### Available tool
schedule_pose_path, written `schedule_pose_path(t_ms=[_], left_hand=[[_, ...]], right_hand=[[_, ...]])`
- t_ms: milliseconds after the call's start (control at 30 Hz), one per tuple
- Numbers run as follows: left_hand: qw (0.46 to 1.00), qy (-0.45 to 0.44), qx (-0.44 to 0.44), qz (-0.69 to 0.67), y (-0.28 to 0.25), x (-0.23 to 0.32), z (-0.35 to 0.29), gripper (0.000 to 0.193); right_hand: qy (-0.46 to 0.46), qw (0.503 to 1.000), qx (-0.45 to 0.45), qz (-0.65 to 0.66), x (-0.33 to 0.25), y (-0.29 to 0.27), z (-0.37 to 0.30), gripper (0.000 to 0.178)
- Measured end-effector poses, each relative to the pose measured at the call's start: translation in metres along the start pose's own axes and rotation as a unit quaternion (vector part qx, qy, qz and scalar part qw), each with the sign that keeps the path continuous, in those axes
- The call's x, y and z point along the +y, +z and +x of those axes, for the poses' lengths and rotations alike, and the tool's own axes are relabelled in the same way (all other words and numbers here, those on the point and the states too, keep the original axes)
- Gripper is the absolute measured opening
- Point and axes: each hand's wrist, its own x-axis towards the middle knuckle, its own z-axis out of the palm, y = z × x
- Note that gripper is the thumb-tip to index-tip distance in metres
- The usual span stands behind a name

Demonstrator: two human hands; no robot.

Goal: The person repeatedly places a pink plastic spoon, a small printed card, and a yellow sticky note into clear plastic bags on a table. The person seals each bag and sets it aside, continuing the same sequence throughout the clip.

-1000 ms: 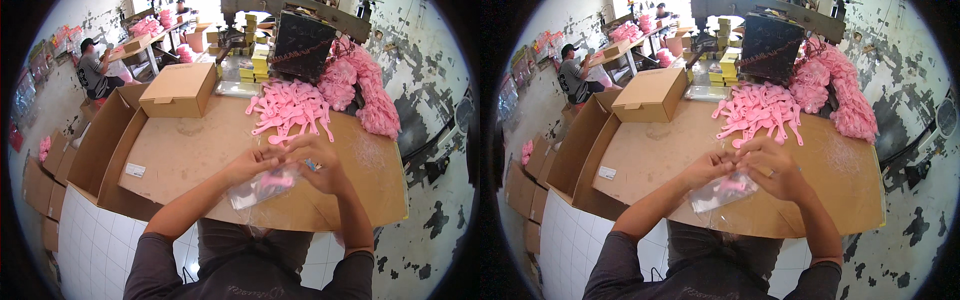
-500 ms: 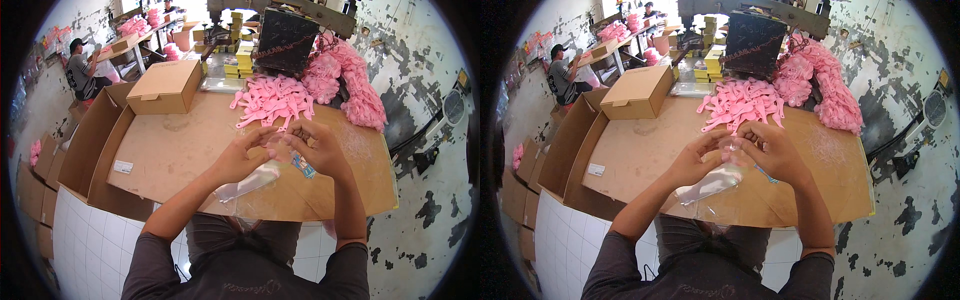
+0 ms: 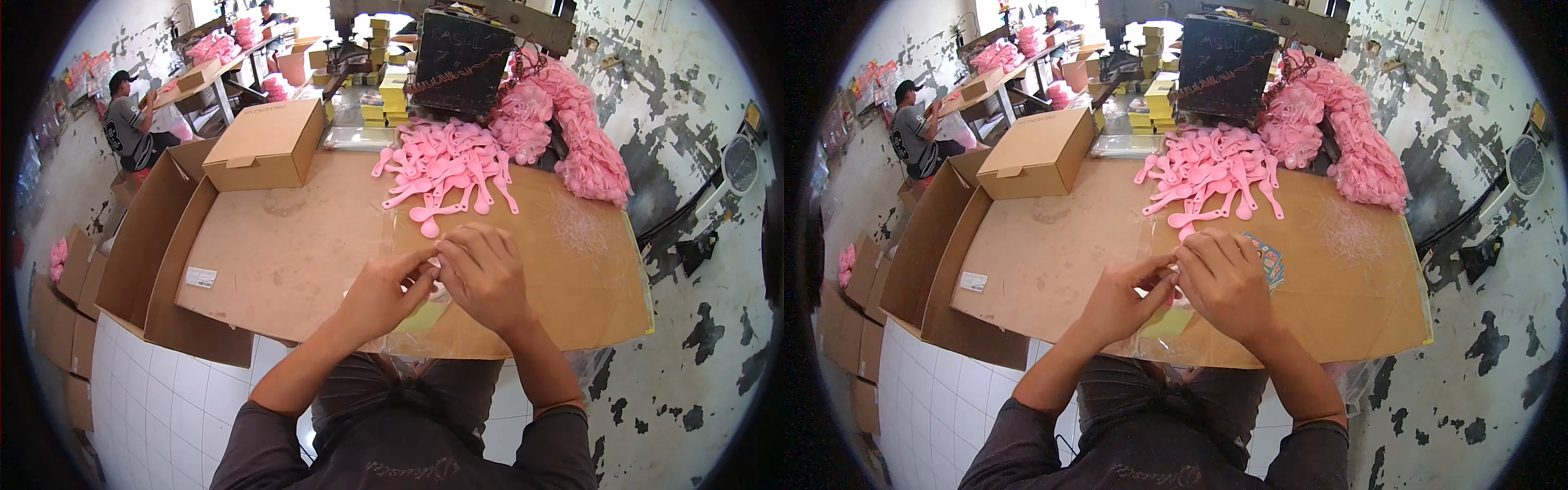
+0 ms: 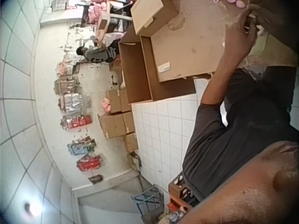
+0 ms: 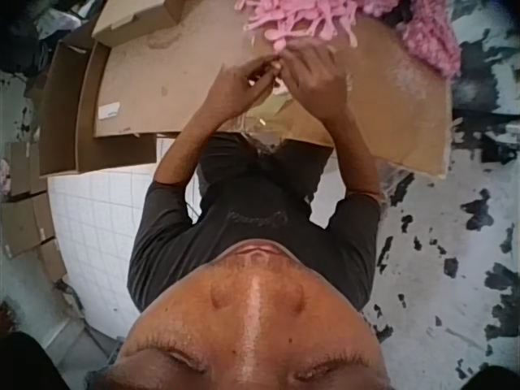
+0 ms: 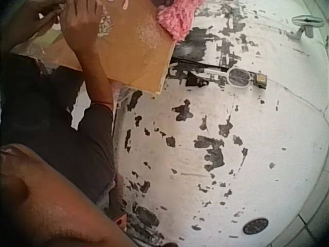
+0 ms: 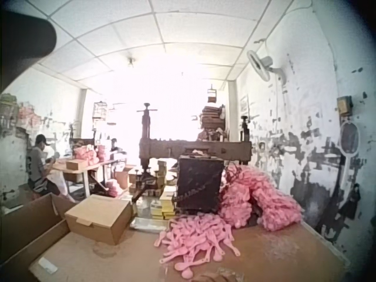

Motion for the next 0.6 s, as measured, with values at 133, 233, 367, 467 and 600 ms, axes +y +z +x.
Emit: schedule_pose_path(t_ms=[133, 233, 367, 467, 600], left_hand=[[0.970, 0.085, 0.007, 0.226, 0.002, 0.002, -0.007, 0.034], [0.980, 0.067, 0.001, 0.189, 0.001, 0.001, -0.006, 0.033], [0.998, -0.050, -0.001, -0.027, -0.012, -0.009, -0.007, 0.031], [0.989, -0.074, 0.018, -0.127, -0.024, -0.022, -0.006, 0.032], [0.989, -0.080, 0.039, -0.117, -0.034, -0.023, 0.004, 0.036]], right_hand=[[-0.023, 0.999, -0.044, -0.006, 0.002, 0.005, 0.000, 0.022], [0.021, 0.998, -0.054, 0.002, 0.018, 0.006, 0.002, 0.016], [0.257, 0.895, -0.166, 0.325, 0.054, -0.027, -0.008, 0.009], [0.258, 0.689, -0.249, 0.630, 0.105, -0.068, -0.042, 0.008], [0.291, 0.909, -0.127, 0.269, 0.230, -0.086, -0.117, 0.017]])
